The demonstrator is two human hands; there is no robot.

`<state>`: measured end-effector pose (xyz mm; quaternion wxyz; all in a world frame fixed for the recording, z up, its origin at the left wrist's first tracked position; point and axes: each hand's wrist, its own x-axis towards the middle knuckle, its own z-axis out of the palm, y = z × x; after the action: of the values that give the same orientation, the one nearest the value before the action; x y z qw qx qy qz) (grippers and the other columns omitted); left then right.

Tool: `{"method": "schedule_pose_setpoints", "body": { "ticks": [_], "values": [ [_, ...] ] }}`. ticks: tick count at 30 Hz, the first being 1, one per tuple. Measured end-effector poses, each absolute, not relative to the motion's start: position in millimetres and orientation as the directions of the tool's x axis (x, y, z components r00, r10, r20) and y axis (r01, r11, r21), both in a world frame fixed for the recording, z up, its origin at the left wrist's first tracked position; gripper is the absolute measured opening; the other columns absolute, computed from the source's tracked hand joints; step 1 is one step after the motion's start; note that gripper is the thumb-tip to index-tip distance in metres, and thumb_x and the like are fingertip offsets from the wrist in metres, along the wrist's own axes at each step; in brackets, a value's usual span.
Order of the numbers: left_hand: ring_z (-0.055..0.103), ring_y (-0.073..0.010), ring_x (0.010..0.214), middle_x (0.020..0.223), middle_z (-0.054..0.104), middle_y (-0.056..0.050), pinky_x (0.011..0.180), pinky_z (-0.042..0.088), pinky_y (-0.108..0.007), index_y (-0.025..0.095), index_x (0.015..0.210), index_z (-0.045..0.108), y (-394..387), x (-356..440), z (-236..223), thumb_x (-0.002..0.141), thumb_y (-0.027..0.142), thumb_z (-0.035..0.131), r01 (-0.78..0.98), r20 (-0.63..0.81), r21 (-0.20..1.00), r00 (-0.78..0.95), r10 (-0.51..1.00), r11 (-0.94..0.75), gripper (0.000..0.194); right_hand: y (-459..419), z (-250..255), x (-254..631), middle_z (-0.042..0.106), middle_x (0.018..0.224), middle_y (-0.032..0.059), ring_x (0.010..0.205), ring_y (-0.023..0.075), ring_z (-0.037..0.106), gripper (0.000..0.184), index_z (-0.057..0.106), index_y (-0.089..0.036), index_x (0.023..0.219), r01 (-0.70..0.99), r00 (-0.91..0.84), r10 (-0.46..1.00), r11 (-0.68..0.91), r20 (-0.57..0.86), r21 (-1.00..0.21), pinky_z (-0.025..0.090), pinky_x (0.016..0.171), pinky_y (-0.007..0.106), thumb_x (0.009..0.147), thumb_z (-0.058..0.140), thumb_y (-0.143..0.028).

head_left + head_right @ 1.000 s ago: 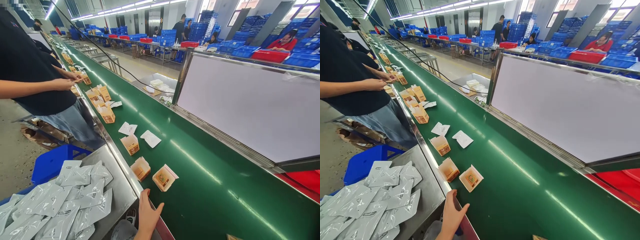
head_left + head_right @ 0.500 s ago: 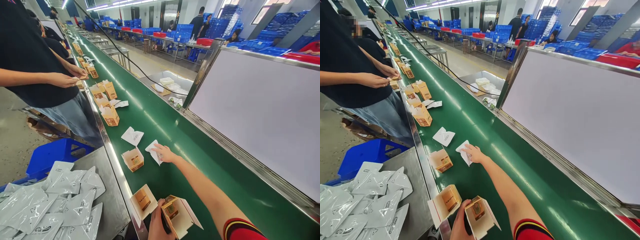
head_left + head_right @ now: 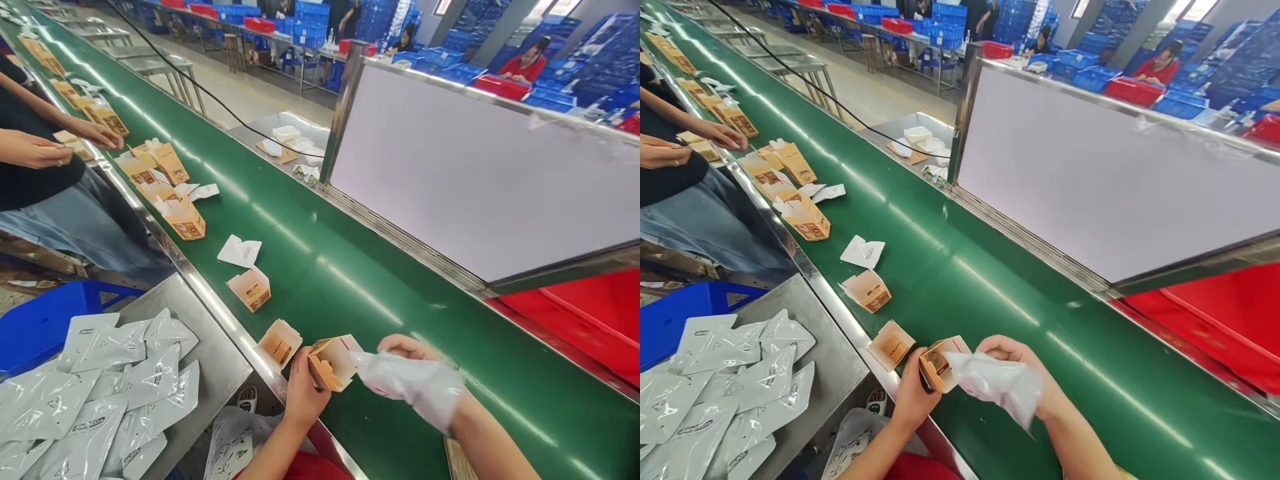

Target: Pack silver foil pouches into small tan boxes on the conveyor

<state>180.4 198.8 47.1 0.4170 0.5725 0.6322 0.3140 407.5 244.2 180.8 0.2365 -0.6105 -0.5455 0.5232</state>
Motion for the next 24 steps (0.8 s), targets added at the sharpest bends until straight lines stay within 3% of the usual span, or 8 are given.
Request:
{"method": "schedule_pose_setpoints", "body": {
  "ticks": [3, 6, 8, 10, 14, 18, 21, 24],
  "values": [
    [0.049, -0.0295, 0.122, 0.125, 0.054, -0.014, 0.103, 0.042, -0.051, 0.016, 0.126, 0.039, 190.7, 187.5, 49.4, 0.061, 0.013, 0.058, 0.513, -0.025, 0.858, 0.019, 1.0, 0.012, 0.067, 217.3, 173.5, 390.7, 0.069, 0.08, 0.0043, 0.065, 0.0192, 0.064, 0.026, 0.06, -0.02, 0.093, 0.559, -0.016, 0.901, -0.352, -0.434, -0.751, 0.051, 0.063, 0.032, 0.074, 0.052, -0.036],
    [0.046, -0.0291, 0.125, 0.128, 0.052, -0.016, 0.105, 0.041, -0.051, 0.014, 0.127, 0.039, 184.9, 195.5, 51.1, 0.065, 0.008, 0.053, 0.593, 0.138, 0.793, 0.053, 0.989, -0.142, 0.064, 198.5, 149.6, 368.0, 0.07, 0.088, 0.0076, 0.073, 0.0227, 0.065, 0.027, 0.06, -0.022, 0.096, 0.789, 0.114, 0.959, -0.245, -0.258, -0.564, 0.052, 0.073, 0.04, 0.082, 0.041, -0.035],
    [0.044, -0.0276, 0.127, 0.129, 0.052, -0.015, 0.105, 0.041, -0.05, 0.014, 0.127, 0.04, 181.1, 199.6, 52.9, 0.067, 0.005, 0.049, 0.606, 0.229, 0.754, 0.122, 0.966, -0.255, 0.061, 185.5, 137.8, 357.7, 0.066, 0.104, 0.0115, 0.093, 0.0256, 0.063, 0.033, 0.061, -0.021, 0.102, 0.802, -0.016, 0.979, -0.109, -0.203, -0.588, 0.05, 0.085, 0.044, 0.086, 0.034, -0.031],
    [0.044, -0.0269, 0.127, 0.129, 0.052, -0.014, 0.105, 0.041, -0.05, 0.015, 0.125, 0.041, 176.4, 201.8, 55.9, 0.068, 0.003, 0.047, 0.607, 0.262, 0.727, 0.187, 0.947, -0.321, 0.059, 172.9, 135.5, 357.1, 0.056, 0.126, 0.0129, 0.117, 0.0249, 0.053, 0.039, 0.059, -0.02, 0.116, 0.706, -0.197, 0.957, -0.011, -0.212, -0.708, 0.042, 0.1, 0.043, 0.086, 0.036, -0.028],
    [0.046, -0.0304, 0.122, 0.125, 0.054, -0.016, 0.101, 0.044, -0.051, 0.013, 0.123, 0.045, 166.4, 207.8, 65.8, 0.062, 0.006, 0.051, 0.602, 0.124, 0.75, 0.28, 0.952, -0.275, 0.061, 152.1, 148.9, 377.8, 0.034, 0.148, 0.0088, 0.137, 0.0236, 0.028, 0.063, 0.034, -0.022, 0.143, 0.44, -0.436, 0.815, -0.178, -0.383, -0.88, 0.028, 0.111, 0.041, 0.086, 0.045, -0.046],
    [0.049, -0.034, 0.116, 0.122, 0.056, -0.016, 0.1, 0.043, -0.052, 0.012, 0.119, 0.05, 159.9, 229.7, 74.5, 0.054, 0.008, 0.057, 0.591, -0.097, 0.791, 0.376, 0.922, -0.157, 0.066, 132.7, 137.2, 386.2, 0.032, 0.149, 0.0105, 0.138, 0.0317, 0.025, 0.082, 0.038, -0.02, 0.142, 0.571, -0.411, 0.79, -0.165, -0.454, -0.804, 0.02, 0.113, 0.05, 0.072, 0.06, -0.058],
    [0.048, -0.0364, 0.118, 0.125, 0.054, -0.017, 0.103, 0.04, -0.053, 0.013, 0.122, 0.052, 154.6, 241.4, 74.5, 0.05, 0.008, 0.063, 0.543, -0.204, 0.833, 0.483, 0.852, -0.109, 0.073, 115.0, 106.6, 394.2, 0.051, 0.135, 0.0135, 0.125, 0.0307, 0.046, 0.062, 0.052, -0.019, 0.131, 0.667, -0.168, 0.906, -0.185, -0.388, -0.722, 0.036, 0.107, 0.046, 0.079, 0.052, -0.053],
    [0.045, -0.0348, 0.124, 0.138, 0.046, -0.016, 0.107, 0.038, -0.048, 0.018, 0.134, 0.042, 146.6, 225.0, 70.2, 0.046, 0.016, 0.076, 0.469, -0.313, 0.883, 0.573, 0.757, 0.01, 0.094, 98.3, 90.2, 425.4, 0.069, 0.101, 0.0117, 0.095, 0.0308, 0.064, 0.04, 0.07, -0.026, 0.097, 0.755, -0.012, 0.96, -0.175, -0.28, -0.632, 0.054, 0.083, 0.042, 0.079, 0.047, -0.053]
  ]
}}
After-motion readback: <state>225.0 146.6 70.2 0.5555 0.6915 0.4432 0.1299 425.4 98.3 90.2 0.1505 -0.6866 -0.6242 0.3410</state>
